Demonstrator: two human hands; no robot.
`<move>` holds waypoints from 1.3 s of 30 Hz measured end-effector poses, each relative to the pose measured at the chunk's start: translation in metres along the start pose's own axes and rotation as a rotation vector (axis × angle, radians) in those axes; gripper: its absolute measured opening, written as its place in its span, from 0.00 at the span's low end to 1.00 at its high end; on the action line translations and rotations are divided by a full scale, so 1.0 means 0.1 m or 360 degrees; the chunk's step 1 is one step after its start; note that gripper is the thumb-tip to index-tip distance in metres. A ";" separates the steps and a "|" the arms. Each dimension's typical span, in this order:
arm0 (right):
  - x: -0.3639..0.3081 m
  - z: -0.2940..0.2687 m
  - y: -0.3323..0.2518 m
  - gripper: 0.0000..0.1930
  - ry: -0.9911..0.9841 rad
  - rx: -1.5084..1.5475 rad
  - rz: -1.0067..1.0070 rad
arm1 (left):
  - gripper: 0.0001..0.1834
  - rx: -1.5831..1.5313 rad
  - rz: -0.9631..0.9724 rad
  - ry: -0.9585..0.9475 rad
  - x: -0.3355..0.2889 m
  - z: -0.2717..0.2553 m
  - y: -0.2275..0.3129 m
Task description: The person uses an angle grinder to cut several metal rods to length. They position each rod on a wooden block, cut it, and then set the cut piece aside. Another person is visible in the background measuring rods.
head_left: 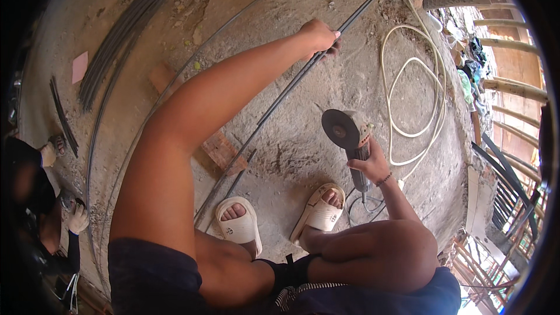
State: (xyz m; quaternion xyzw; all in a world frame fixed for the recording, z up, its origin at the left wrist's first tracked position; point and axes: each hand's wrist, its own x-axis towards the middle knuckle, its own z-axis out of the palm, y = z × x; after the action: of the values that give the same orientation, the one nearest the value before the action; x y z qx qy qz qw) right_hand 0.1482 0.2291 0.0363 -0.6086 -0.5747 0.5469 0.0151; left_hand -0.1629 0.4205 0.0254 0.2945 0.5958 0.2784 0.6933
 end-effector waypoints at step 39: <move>0.26 0.93 -0.70 0.31 0.0028 -0.0597 -0.0368 | 0.08 0.0913 0.0054 -0.0073 0.70 0.13 -0.13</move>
State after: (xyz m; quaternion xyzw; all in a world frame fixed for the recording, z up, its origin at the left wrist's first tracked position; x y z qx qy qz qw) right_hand 0.0302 0.2143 0.0273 -0.5355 -0.7321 0.4199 -0.0307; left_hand -0.1401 0.4628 -0.0295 0.4948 0.6294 0.1031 0.5903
